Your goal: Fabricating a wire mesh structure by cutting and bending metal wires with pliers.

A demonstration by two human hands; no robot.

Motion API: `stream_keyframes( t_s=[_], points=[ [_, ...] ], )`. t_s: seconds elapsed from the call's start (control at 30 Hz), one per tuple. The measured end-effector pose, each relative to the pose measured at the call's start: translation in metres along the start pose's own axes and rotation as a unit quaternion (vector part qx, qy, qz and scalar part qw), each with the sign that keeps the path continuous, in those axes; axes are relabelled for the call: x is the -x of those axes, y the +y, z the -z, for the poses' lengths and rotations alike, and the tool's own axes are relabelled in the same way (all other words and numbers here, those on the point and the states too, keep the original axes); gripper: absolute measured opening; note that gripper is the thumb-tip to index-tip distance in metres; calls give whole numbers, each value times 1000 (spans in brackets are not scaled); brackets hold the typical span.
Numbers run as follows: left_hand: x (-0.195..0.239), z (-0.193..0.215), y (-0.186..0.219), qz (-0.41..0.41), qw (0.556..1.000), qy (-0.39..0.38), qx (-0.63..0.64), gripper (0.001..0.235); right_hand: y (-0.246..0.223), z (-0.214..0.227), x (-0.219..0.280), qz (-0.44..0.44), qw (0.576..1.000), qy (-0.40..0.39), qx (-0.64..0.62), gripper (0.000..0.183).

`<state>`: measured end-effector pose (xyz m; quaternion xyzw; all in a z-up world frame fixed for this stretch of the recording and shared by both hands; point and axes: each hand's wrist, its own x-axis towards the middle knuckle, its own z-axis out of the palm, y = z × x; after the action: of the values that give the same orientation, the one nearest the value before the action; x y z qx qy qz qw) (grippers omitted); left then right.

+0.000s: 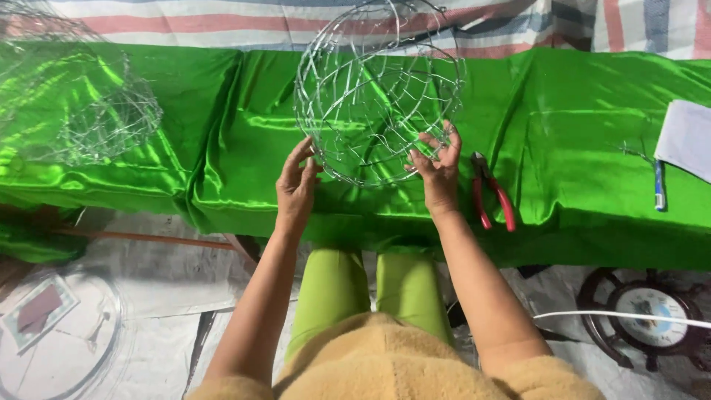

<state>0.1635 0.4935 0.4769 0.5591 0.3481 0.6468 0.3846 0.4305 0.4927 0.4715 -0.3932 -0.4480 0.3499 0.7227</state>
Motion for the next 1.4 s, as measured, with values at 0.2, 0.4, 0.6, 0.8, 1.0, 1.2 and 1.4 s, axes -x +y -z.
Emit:
stream_keyframes(
  t_s=[0.2,0.4,0.6,0.8,1.0,1.2,1.4],
  points=[
    [11,3,-15,-19,999,-34,11,69,-4,-2,1,6,1000,-16,9,89],
    [12,1,-17,-20,999,-40,-8,70,-4,-3,0,1,1000,-4,9,89],
    [-9,14,3,157,969,-38,189,78,0,-3,-2,51,996,-51,51,99],
    [-72,19,34,147,953,-50,261,67,-31,-15,-40,203,954,-137,175,114],
    [-69,31,7,-10,991,-17,132,30,14,32,-15,111,855,-158,481,79],
    [-41,56,-64,87,995,-52,-10,33,5,31,63,207,796,-148,550,25],
    [-38,27,-18,21,982,-108,-156,42,-132,-31,92,121,907,-246,320,7]
  ],
)
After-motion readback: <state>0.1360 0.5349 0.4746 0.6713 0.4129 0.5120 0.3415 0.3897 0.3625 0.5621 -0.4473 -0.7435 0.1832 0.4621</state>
